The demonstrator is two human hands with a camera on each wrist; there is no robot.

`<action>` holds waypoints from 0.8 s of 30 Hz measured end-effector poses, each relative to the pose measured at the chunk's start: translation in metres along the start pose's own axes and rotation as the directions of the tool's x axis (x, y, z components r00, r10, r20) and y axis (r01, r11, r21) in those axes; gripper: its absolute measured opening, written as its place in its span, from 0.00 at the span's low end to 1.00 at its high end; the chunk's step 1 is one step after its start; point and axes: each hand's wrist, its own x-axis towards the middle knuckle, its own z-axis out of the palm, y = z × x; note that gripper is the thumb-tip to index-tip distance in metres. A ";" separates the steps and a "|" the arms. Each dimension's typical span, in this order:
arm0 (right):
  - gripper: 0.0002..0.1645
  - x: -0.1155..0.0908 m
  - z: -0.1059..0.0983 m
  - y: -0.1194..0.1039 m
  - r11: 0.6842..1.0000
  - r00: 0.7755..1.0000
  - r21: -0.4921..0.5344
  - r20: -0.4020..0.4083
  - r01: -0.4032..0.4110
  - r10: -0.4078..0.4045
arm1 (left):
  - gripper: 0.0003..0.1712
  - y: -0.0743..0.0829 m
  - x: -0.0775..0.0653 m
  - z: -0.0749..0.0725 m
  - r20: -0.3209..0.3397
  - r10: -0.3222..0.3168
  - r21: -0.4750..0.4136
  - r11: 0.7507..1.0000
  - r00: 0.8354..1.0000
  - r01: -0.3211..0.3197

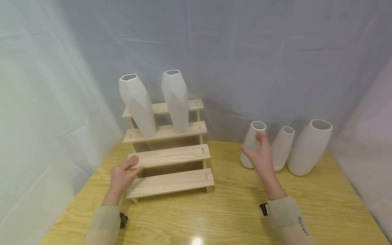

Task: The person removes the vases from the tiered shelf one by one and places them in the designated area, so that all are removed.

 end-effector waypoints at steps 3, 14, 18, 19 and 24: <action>0.42 0.002 0.004 -0.004 0.999 0.999 -0.009 0.012 0.033 -0.033 | 0.19 0.002 0.000 0.000 -0.001 -0.006 -0.003 1.000 1.000 0.006; 0.45 0.012 0.027 -0.027 0.996 0.990 -0.029 0.120 0.084 -0.080 | 0.19 0.005 0.000 -0.001 0.010 -0.029 -0.004 1.000 1.000 0.029; 0.44 0.017 0.040 -0.039 0.996 0.985 -0.025 0.148 0.091 -0.086 | 0.19 0.005 0.000 -0.002 0.007 -0.031 -0.006 1.000 1.000 0.031; 0.44 0.018 0.044 -0.041 0.995 0.984 -0.024 0.151 0.095 -0.090 | 0.19 0.004 0.000 -0.002 0.007 -0.032 -0.008 0.999 0.999 0.032; 0.42 0.024 0.060 -0.050 0.995 0.984 -0.013 0.150 0.103 -0.100 | 0.19 0.003 0.000 -0.002 0.016 -0.032 -0.005 0.999 0.999 0.032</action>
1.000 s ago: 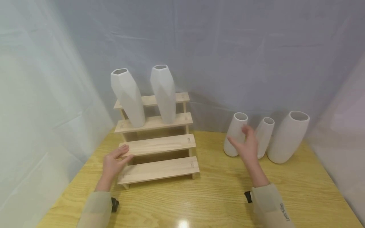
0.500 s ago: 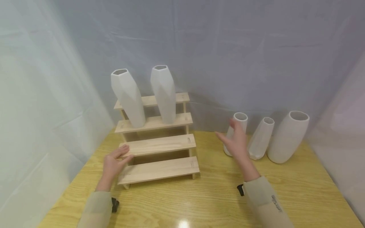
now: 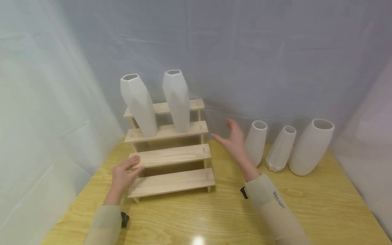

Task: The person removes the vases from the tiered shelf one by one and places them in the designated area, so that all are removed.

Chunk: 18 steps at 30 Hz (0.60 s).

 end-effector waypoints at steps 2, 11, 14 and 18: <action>0.41 0.003 0.006 -0.004 1.000 1.000 0.008 -0.007 0.017 -0.017 | 0.18 0.000 0.000 0.000 0.003 -0.007 -0.001 1.000 1.000 0.007; 0.42 0.023 0.030 -0.024 0.998 0.998 0.029 0.014 0.060 -0.061 | 0.18 -0.001 0.000 -0.001 -0.006 -0.002 -0.006 1.000 1.000 0.002; 0.44 0.029 0.036 -0.028 0.999 0.997 0.031 0.067 0.030 -0.032 | 0.18 -0.001 0.001 -0.001 -0.006 0.002 -0.009 1.000 1.000 -0.002; 0.44 0.034 0.044 -0.033 0.999 0.994 0.046 0.105 0.017 -0.022 | 0.17 -0.001 0.000 0.000 -0.005 -0.002 -0.011 1.000 1.000 0.002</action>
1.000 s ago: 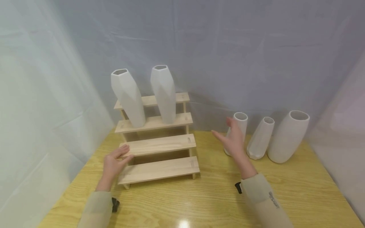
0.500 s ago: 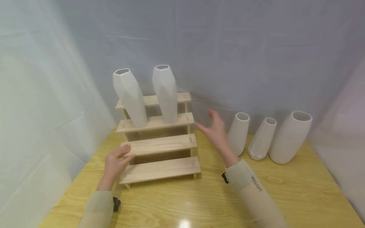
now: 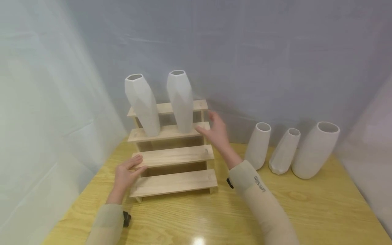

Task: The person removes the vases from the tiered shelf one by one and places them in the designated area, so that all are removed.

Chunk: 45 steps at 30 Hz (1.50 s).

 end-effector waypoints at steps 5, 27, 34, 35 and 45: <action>0.44 0.009 0.007 -0.008 1.000 1.000 0.017 0.011 0.008 -0.008 | 0.17 0.001 -0.001 0.001 -0.002 -0.010 -0.007 1.000 1.000 0.010; 0.43 0.042 0.028 -0.037 0.995 0.999 0.096 -0.015 -0.030 0.031 | 0.19 0.001 -0.002 0.004 -0.010 0.022 -0.002 1.000 1.000 -0.022; 0.46 0.050 0.028 -0.044 0.973 0.994 0.205 0.023 -0.110 0.107 | 0.19 0.000 -0.001 0.004 -0.010 0.020 0.000 1.000 1.000 -0.020; 0.47 0.052 0.028 -0.045 0.970 0.993 0.212 0.029 -0.115 0.111 | 0.19 0.000 -0.001 0.004 -0.009 0.022 0.000 1.000 1.000 -0.022; 0.46 0.057 0.028 -0.046 0.960 0.995 0.262 0.063 -0.097 0.083 | 0.19 0.000 0.000 0.005 0.004 0.024 0.006 1.000 1.000 -0.024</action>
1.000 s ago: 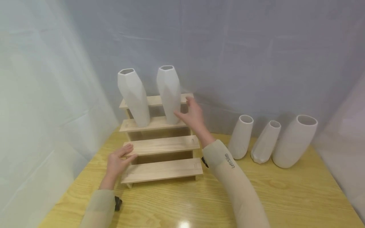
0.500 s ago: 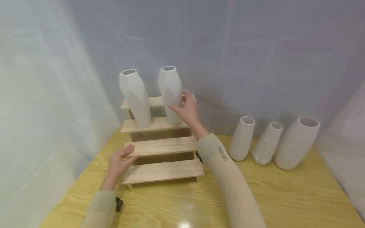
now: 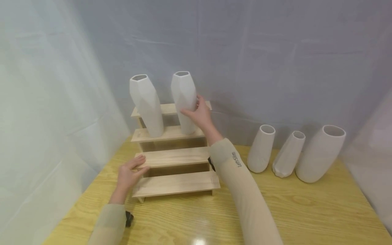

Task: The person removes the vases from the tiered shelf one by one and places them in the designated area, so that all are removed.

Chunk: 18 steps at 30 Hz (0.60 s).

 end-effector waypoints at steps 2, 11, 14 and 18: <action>0.46 0.001 0.000 0.001 1.000 1.000 0.005 0.001 0.001 -0.001 | 0.19 -0.001 0.000 0.000 0.000 0.003 0.002 1.000 1.000 -0.003; 0.46 0.003 0.001 0.002 1.000 1.000 0.014 0.021 0.004 -0.005 | 0.19 -0.001 0.001 0.000 -0.007 0.006 0.010 1.000 1.000 -0.006; 0.46 0.003 0.001 0.003 1.000 0.999 0.013 0.031 0.011 -0.012 | 0.19 -0.001 0.001 0.000 -0.011 0.002 0.023 1.000 1.000 -0.002; 0.46 0.004 0.001 0.005 1.000 0.999 0.010 0.037 0.020 -0.020 | 0.19 -0.001 0.000 -0.001 -0.011 -0.003 0.033 0.999 1.000 0.003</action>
